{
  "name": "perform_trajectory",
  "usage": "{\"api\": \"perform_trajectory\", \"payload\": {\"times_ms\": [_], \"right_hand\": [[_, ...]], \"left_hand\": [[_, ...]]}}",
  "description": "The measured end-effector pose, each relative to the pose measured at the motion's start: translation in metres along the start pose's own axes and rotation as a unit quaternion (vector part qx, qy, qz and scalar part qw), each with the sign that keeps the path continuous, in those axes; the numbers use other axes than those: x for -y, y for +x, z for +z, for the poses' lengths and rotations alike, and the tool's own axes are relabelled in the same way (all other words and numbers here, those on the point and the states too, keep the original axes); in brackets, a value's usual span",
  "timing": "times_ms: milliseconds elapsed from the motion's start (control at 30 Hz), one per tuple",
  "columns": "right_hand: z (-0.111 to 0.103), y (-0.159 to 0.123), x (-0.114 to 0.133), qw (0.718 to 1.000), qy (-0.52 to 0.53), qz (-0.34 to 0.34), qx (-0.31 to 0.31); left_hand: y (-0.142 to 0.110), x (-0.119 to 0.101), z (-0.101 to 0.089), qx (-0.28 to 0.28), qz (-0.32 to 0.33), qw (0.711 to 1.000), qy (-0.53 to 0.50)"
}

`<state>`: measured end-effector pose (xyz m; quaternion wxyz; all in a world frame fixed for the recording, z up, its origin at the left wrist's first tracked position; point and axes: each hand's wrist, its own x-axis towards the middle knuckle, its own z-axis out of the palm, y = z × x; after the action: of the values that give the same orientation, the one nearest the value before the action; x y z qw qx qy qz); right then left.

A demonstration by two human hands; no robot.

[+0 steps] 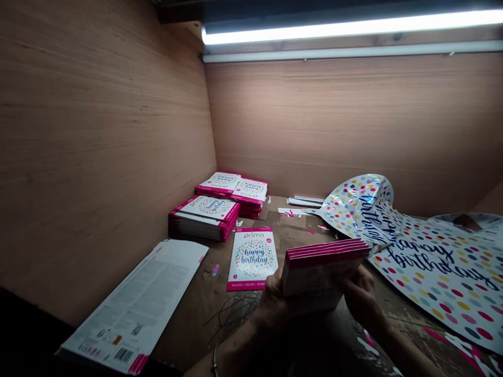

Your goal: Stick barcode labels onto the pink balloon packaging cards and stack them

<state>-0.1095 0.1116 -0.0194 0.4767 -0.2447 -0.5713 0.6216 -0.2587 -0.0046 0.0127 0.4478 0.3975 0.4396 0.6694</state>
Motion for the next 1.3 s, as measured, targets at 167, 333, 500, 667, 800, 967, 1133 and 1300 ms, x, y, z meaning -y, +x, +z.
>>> {"api": "perform_trajectory", "payload": {"times_ms": [167,333,500,667,800,967,1133,1300], "right_hand": [[0.001,-0.002,-0.001,1.0,0.0,-0.007,-0.018],[-0.001,-0.004,-0.003,1.0,-0.002,-0.017,-0.027],[-0.003,-0.005,-0.004,0.999,-0.003,-0.026,-0.041],[0.001,-0.007,-0.002,0.998,-0.007,-0.035,-0.052],[0.001,-0.008,-0.005,0.997,-0.021,-0.043,-0.066],[0.005,-0.012,0.004,0.997,-0.053,-0.036,-0.052],[0.006,-0.017,0.022,0.993,-0.1,-0.058,-0.039],[-0.009,-0.016,0.044,0.969,-0.149,-0.186,-0.071]], "left_hand": [[0.002,-0.004,0.001,-0.009,0.05,0.999,0.009],[0.0,0.006,-0.003,0.038,0.005,0.998,0.047],[-0.002,0.007,-0.002,0.022,0.021,0.997,0.072],[-0.001,0.008,-0.002,0.041,0.014,0.997,0.068],[-0.003,0.007,-0.002,0.061,0.003,0.996,0.064],[-0.005,0.004,-0.001,0.076,0.016,0.994,0.077],[-0.004,0.007,-0.003,0.081,0.055,0.986,0.136],[-0.001,0.014,-0.007,0.065,0.045,0.983,0.168]]}}
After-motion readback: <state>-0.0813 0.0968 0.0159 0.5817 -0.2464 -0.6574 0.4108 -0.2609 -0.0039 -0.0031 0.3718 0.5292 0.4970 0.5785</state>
